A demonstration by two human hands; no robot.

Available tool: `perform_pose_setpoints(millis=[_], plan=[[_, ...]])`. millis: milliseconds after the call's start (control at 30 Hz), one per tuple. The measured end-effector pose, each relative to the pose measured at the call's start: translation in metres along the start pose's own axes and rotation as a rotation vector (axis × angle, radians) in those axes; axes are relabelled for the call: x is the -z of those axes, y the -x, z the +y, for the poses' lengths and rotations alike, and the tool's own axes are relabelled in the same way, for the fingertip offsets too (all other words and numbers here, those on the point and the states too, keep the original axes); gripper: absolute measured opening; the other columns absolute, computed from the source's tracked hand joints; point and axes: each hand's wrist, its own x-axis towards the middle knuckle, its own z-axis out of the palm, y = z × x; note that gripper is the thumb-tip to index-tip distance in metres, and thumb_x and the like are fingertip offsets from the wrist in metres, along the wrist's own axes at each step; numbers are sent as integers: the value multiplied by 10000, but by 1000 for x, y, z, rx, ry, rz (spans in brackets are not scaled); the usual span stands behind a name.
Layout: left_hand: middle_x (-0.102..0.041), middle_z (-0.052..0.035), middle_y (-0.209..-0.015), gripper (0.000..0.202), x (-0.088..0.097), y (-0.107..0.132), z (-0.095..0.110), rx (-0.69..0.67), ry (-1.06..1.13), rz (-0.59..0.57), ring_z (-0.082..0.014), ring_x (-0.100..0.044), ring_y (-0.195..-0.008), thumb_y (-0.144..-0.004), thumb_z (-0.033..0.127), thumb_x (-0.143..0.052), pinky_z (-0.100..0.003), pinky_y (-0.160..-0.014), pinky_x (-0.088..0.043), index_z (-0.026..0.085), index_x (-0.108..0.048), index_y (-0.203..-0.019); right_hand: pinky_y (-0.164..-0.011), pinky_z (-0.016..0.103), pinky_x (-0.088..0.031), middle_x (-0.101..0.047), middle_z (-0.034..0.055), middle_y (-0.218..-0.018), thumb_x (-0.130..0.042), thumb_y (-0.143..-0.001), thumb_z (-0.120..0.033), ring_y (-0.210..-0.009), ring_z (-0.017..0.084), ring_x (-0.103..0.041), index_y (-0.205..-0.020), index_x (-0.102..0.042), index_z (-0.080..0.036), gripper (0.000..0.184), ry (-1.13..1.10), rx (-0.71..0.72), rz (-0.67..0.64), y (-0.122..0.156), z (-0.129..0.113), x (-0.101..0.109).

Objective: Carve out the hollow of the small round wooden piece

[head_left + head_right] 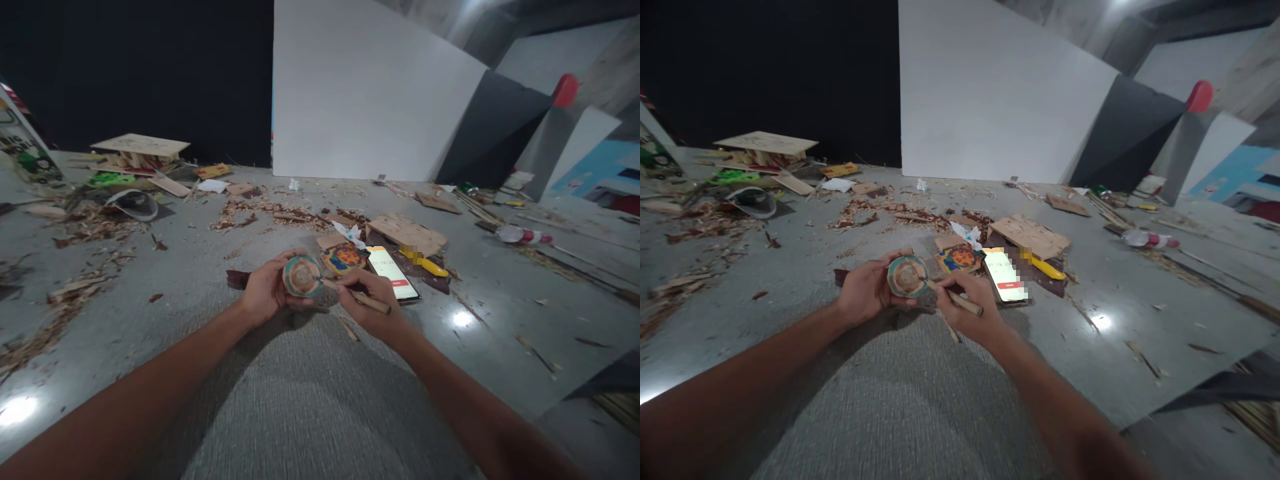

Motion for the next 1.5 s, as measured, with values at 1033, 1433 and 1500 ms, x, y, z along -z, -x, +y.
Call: perform_pose_setpoints(millis=[1033,1433,1500], plan=[[-659,-92,-1053,320,-10,2,4,-26,-24,83,-224,-672,-809,-868,188,-463,-431,-664,-620,190,-550,-1177,-704,306,-557,-772,20,-840,-651,-876,-218,-759,172,-706,-890,-756,-223,107,-135,-17,-102,-5,8,10],[-654,-96,-1149,361,-3,0,-5,-3,-108,-27,-270,-658,-981,-824,255,-610,-448,-732,-613,203,-600,-1180,-796,376,-592,-788,35,-950,-642,-888,-236,-851,205,-736,-1032,-758,-253,186,-109,32,-57,-2,4,9],[-658,-96,-1146,345,-4,0,-4,2,-97,-20,-270,-660,-976,-832,255,-600,-444,-730,-611,210,-604,-1174,-817,379,-585,-788,35,-970,-613,-897,-201,-888,208,-738,-1059,-754,-257,222,-85,57,-86,-2,5,8]])
